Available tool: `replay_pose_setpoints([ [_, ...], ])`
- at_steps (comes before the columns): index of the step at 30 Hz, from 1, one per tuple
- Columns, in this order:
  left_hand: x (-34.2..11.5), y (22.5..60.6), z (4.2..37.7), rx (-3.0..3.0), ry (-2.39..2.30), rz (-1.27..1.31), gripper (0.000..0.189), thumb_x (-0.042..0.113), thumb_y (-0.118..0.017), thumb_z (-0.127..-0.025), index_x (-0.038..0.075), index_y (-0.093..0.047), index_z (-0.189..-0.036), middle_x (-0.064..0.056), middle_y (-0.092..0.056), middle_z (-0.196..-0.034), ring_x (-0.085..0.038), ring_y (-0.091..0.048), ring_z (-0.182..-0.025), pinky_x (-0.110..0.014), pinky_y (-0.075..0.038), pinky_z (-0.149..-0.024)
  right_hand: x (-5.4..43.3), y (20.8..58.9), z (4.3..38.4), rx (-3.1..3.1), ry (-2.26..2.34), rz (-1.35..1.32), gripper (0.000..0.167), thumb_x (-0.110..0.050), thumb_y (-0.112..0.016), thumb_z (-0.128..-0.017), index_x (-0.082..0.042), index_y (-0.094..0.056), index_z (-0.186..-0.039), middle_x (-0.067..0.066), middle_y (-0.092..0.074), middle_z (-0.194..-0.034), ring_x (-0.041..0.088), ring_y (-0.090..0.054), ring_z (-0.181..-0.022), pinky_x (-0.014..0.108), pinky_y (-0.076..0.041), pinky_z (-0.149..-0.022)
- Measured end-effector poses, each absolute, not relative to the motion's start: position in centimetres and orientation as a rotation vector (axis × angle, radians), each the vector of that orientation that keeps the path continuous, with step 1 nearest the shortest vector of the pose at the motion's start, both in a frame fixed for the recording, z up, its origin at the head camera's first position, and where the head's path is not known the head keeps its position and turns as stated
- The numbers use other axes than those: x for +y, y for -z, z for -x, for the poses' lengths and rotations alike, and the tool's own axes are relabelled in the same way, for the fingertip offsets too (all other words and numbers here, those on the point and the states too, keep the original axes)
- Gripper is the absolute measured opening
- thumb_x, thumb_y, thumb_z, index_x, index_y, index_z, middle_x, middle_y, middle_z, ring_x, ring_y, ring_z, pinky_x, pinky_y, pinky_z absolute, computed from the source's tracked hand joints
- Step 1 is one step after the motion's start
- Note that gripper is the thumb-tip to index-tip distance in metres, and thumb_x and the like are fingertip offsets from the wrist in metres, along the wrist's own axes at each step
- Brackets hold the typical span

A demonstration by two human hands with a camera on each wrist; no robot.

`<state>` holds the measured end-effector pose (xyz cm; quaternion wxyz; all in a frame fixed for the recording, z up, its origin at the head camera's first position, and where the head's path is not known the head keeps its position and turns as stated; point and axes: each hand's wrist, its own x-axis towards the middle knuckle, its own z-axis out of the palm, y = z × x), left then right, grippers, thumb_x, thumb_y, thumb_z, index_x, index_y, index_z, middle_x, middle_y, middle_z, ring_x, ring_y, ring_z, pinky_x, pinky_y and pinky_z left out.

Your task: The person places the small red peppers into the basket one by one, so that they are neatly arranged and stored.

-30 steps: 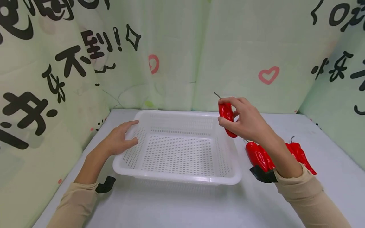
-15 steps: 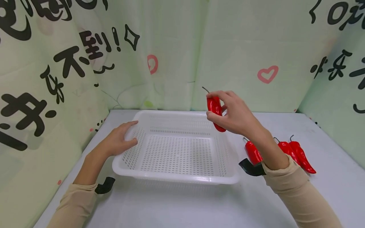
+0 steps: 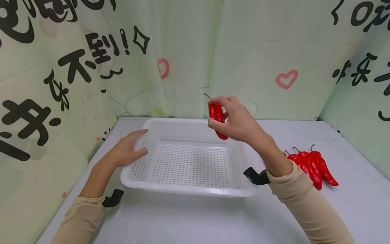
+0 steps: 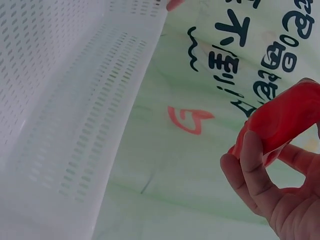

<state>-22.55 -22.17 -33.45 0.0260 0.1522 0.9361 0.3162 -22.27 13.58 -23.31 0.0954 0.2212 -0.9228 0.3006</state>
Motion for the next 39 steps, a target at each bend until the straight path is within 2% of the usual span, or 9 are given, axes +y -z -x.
replay_pose_setpoints([
  [6, -22.2, 33.5, 22.6, 2.896, -0.976, -0.47, 0.072, 0.016, -0.062, -0.095, 0.0, -0.031, -0.158, -0.028, -0.046, -0.146, -0.036, -0.057, -0.111, -0.054, -0.053, -0.093, 12.6, 23.5, 22.6, -2.735, -0.916, -0.668, 0.054, -0.022, -0.069, -0.089, -0.014, -0.056, -0.14, 0.013, -0.053, -0.134, 0.032, -0.061, -0.104, 0.045, -0.062, -0.077],
  [17, -22.2, 33.4, 22.5, 2.922, -0.963, -0.484, 0.071, 0.016, -0.061, -0.094, -0.001, -0.033, -0.157, -0.029, -0.045, -0.147, -0.039, -0.054, -0.115, -0.059, -0.048, -0.098, 10.5, 23.8, 23.1, -2.744, -0.94, -0.697, 0.051, -0.024, -0.067, -0.088, -0.016, -0.057, -0.137, 0.011, -0.054, -0.131, 0.028, -0.061, -0.101, 0.041, -0.061, -0.076],
  [22, -22.1, 33.3, 22.5, 2.924, -0.955, -0.48, 0.071, 0.016, -0.06, -0.094, -0.001, -0.033, -0.157, -0.029, -0.044, -0.149, -0.04, -0.052, -0.118, -0.06, -0.047, -0.101, 9.4, 24.0, 23.3, -2.751, -0.945, -0.716, 0.053, -0.024, -0.068, -0.087, -0.015, -0.057, -0.138, 0.012, -0.054, -0.13, 0.028, -0.058, -0.108, 0.042, -0.062, -0.078],
  [26, -22.0, 33.3, 22.4, 2.923, -0.96, -0.489, 0.071, 0.016, -0.061, -0.093, -0.002, -0.033, -0.156, -0.03, -0.046, -0.146, -0.039, -0.054, -0.115, -0.059, -0.048, -0.099, 8.4, 24.3, 23.4, -2.754, -0.968, -0.734, 0.053, -0.024, -0.069, -0.087, -0.015, -0.057, -0.137, 0.011, -0.054, -0.13, 0.027, -0.057, -0.111, 0.041, -0.062, -0.079],
  [36, -22.0, 33.3, 22.5, 2.929, -0.948, -0.501, 0.071, 0.016, -0.061, -0.093, -0.002, -0.034, -0.156, -0.029, -0.048, -0.143, -0.037, -0.057, -0.109, -0.056, -0.051, -0.094, 6.2, 24.9, 23.7, -2.742, -1.006, -0.785, 0.052, -0.025, -0.069, -0.087, -0.016, -0.057, -0.138, 0.01, -0.055, -0.131, 0.026, -0.056, -0.113, 0.038, -0.061, -0.079],
  [39, -22.1, 33.4, 22.5, 2.93, -0.942, -0.489, 0.071, 0.016, -0.061, -0.094, -0.002, -0.033, -0.156, -0.03, -0.046, -0.147, -0.038, -0.056, -0.113, -0.058, -0.05, -0.096, 5.6, 25.0, 23.7, -2.736, -1.016, -0.799, 0.052, -0.025, -0.069, -0.088, -0.016, -0.057, -0.138, 0.01, -0.055, -0.131, 0.025, -0.056, -0.113, 0.037, -0.061, -0.079],
])
